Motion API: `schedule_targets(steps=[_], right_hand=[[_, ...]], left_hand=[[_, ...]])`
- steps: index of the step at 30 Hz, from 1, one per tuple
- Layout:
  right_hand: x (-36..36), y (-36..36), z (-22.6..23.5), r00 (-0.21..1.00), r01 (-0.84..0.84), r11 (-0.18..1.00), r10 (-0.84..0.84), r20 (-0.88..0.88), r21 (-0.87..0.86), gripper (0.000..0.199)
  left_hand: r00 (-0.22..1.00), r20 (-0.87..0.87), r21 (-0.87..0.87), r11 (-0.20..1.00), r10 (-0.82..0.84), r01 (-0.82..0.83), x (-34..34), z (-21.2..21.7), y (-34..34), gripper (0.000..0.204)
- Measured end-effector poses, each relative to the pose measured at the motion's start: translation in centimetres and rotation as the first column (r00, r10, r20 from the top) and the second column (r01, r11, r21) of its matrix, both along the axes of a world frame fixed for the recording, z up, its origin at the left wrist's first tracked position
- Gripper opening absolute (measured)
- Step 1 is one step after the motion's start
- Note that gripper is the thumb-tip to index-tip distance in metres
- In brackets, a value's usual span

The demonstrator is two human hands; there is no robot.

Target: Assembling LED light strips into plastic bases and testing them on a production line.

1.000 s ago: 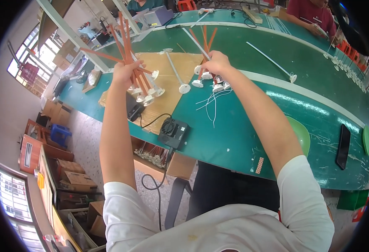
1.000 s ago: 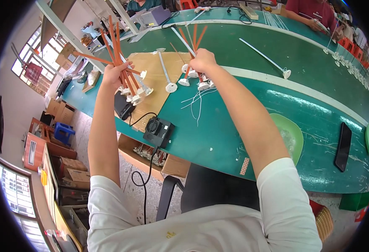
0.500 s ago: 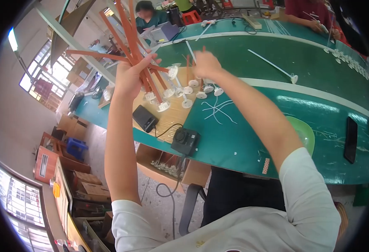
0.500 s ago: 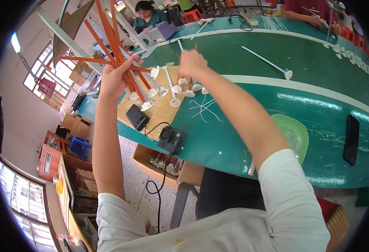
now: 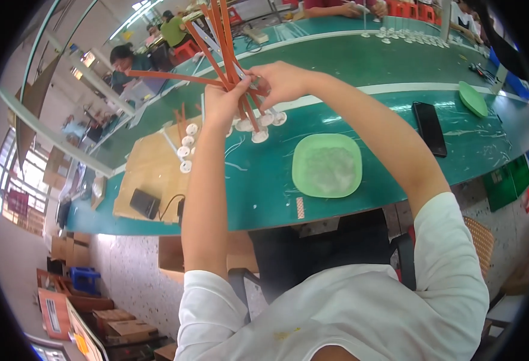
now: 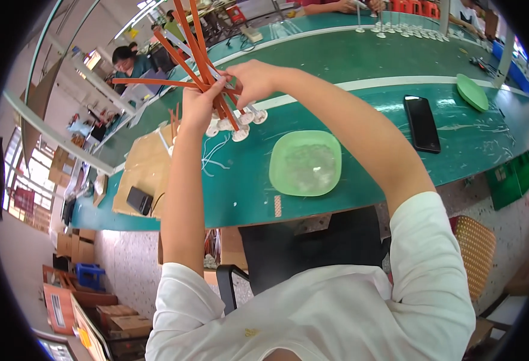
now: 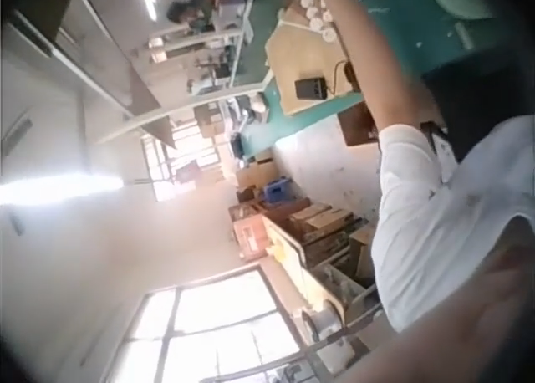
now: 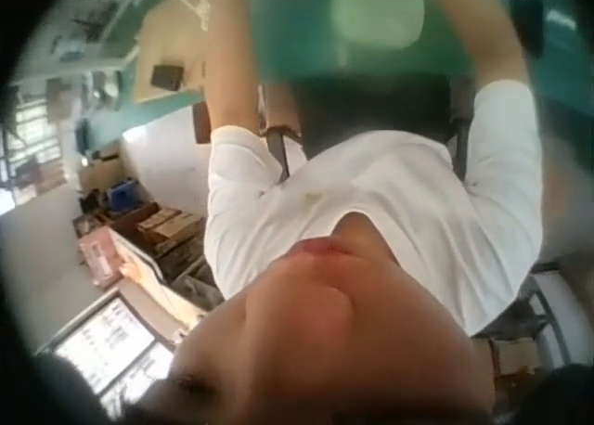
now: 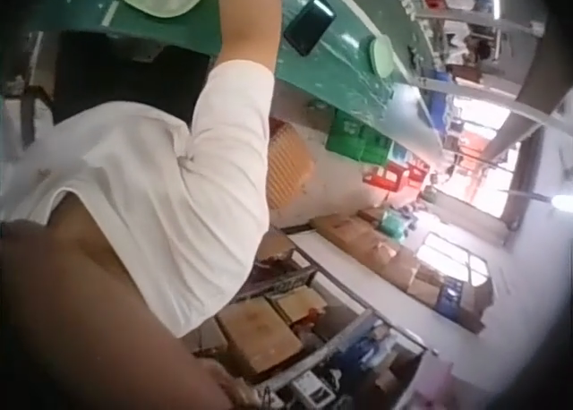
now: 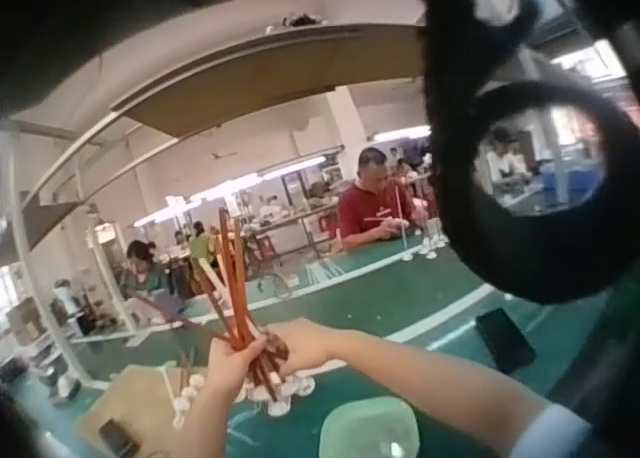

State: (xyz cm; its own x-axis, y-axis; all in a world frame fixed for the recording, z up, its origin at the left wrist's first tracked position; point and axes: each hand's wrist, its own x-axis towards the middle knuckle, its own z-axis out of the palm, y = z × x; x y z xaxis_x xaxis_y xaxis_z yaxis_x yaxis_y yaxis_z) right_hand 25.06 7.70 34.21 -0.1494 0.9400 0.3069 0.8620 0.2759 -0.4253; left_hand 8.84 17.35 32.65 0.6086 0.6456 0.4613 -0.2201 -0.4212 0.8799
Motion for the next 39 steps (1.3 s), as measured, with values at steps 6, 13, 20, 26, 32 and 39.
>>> schedule_targets(steps=[6,13,20,26,32,39], right_hand=[[4.0,-0.5,-4.3,0.963,0.172,0.980,-0.146,-0.225,0.100,0.060],[5.5,0.6,-5.9,0.919,0.175,0.984,-0.150,-0.365,0.036,0.057],[6.3,0.8,-6.7,0.956,0.104,0.988,-0.066,-0.287,0.116,0.034],[6.6,-0.8,-4.0,0.992,0.109,0.990,-0.103,-0.076,0.087,0.027],[8.8,-2.1,-2.2,0.995,0.088,0.929,-0.095,0.001,0.359,0.024],[8.5,-3.1,-1.0,0.905,0.256,0.949,-0.168,-0.390,0.184,0.020]], left_hand=[[0.996,-0.027,-0.066,0.994,-0.087,0.085,4.9,-2.5,0.0,0.014],[0.960,-0.233,0.049,0.984,-0.153,0.169,5.8,-2.4,1.1,0.016],[0.923,-0.278,0.076,0.952,-0.265,0.296,5.2,-1.7,2.5,0.030],[0.904,-0.354,0.062,0.958,-0.241,0.279,3.7,-1.5,2.4,0.034],[0.919,-0.338,0.077,0.967,-0.204,0.244,4.3,-2.3,3.0,0.026],[0.918,-0.279,0.002,0.956,-0.281,0.293,5.4,-2.8,2.4,0.018]])
